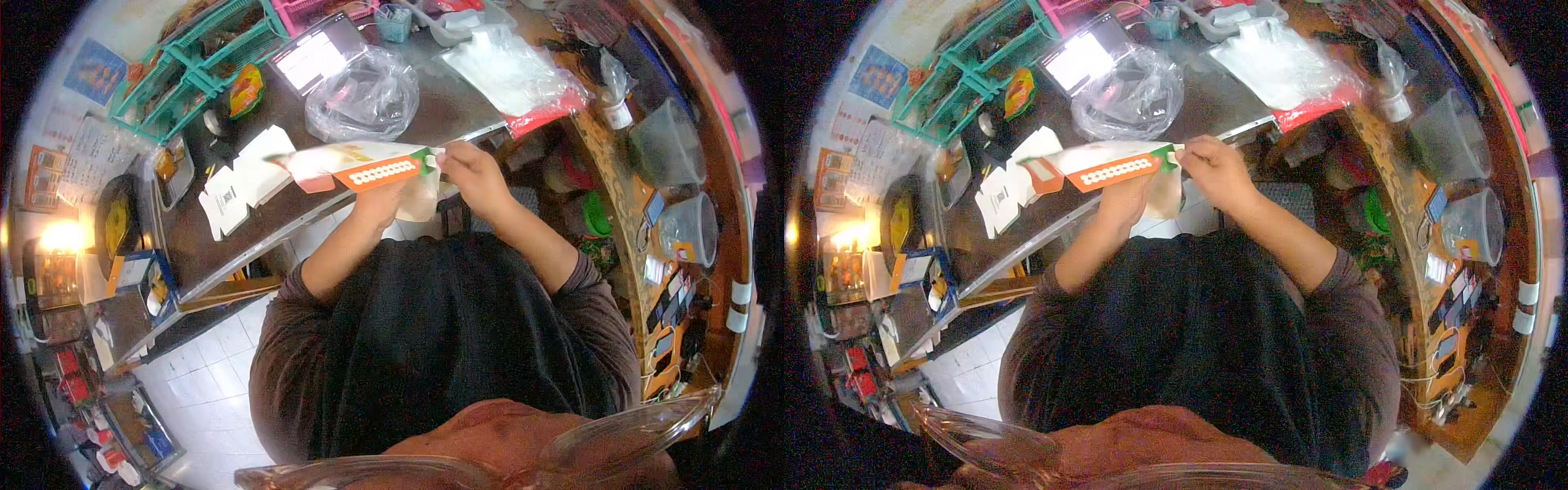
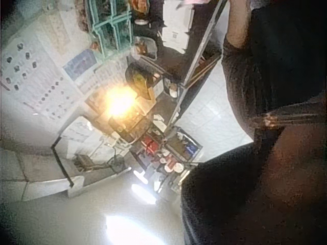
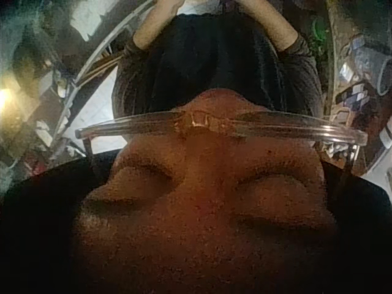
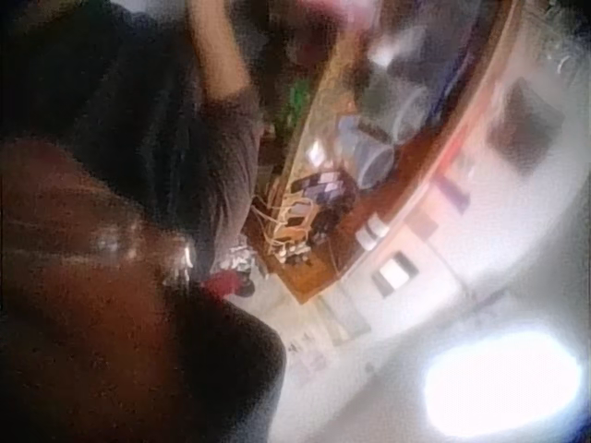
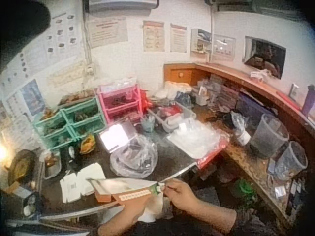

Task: The recorder folds and assembles paper food containers and prepares small condiment packets or utensils to go inside them.

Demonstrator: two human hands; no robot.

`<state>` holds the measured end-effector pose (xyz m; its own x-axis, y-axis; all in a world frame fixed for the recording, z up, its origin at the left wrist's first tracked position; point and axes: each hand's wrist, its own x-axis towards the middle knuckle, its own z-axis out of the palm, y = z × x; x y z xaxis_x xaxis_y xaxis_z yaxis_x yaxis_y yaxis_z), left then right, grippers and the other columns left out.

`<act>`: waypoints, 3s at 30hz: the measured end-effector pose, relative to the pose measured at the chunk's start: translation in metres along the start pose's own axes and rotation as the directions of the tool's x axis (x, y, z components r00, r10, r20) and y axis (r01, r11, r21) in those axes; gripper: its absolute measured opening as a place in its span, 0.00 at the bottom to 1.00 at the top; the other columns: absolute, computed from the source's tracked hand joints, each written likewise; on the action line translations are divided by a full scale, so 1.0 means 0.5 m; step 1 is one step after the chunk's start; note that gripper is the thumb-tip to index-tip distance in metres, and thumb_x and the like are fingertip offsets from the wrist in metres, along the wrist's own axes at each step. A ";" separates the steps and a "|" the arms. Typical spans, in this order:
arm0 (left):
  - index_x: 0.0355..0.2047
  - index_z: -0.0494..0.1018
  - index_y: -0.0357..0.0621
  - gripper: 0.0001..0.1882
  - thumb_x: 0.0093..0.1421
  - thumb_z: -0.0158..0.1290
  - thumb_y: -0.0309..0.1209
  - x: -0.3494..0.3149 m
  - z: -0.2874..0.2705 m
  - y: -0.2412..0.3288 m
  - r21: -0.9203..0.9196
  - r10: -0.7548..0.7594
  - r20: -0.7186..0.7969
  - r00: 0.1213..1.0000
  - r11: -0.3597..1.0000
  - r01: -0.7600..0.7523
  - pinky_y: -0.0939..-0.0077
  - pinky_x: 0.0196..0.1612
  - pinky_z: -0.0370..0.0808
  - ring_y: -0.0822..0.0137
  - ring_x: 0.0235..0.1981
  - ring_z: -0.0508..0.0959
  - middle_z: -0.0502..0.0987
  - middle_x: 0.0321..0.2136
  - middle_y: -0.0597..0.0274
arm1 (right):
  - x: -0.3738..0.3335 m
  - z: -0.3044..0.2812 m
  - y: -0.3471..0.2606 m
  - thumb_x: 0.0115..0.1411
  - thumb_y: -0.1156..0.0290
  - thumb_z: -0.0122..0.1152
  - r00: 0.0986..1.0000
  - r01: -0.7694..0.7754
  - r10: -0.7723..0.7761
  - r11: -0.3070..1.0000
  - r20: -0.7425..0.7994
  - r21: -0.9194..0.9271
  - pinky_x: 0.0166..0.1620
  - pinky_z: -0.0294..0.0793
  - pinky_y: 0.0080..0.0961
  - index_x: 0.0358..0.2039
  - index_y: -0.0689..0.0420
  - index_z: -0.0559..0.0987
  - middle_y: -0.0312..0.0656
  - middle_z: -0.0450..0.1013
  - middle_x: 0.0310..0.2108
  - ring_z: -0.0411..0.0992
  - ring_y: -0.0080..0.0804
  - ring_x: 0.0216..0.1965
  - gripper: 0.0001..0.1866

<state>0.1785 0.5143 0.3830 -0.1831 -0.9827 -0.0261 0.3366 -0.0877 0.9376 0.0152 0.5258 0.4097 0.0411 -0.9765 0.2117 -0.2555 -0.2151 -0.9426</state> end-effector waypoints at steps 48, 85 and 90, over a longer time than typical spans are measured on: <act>0.48 0.64 0.42 0.24 0.50 0.52 0.29 0.006 0.031 0.085 0.559 -0.047 0.609 0.791 0.733 -0.387 0.72 0.49 0.64 0.61 0.44 0.69 0.69 0.44 0.57 | -0.019 -0.077 0.076 0.49 0.68 0.48 0.949 -0.315 0.312 0.939 0.047 0.138 0.36 0.70 0.29 0.34 0.67 0.73 0.48 0.72 0.31 0.71 0.38 0.32 0.16; 0.37 0.72 0.42 0.11 0.52 0.48 0.26 0.090 -0.125 0.111 0.363 0.289 0.882 0.373 0.088 -0.928 0.68 0.37 0.70 0.54 0.32 0.72 0.73 0.30 0.52 | -0.048 0.195 -0.082 0.53 0.69 0.46 0.679 -0.268 0.100 0.956 -0.727 -0.118 0.36 0.69 0.32 0.34 0.59 0.74 0.51 0.71 0.31 0.71 0.44 0.34 0.11; 0.38 0.70 0.38 0.10 0.54 0.47 0.24 0.107 -0.114 0.053 0.233 0.162 0.833 0.530 0.766 -0.600 0.74 0.37 0.71 0.65 0.33 0.73 0.73 0.34 0.56 | -0.105 0.228 -0.061 0.49 0.69 0.53 0.684 -0.286 -0.218 0.798 -0.696 -0.531 0.37 0.69 0.34 0.36 0.55 0.73 0.46 0.70 0.32 0.69 0.45 0.34 0.12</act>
<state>0.2301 0.4503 0.3868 -0.8117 -0.3992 0.4264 0.1524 0.5600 0.8144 0.1312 0.5819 0.3977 -0.5884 -0.6104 0.5303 -0.7284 0.1156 -0.6753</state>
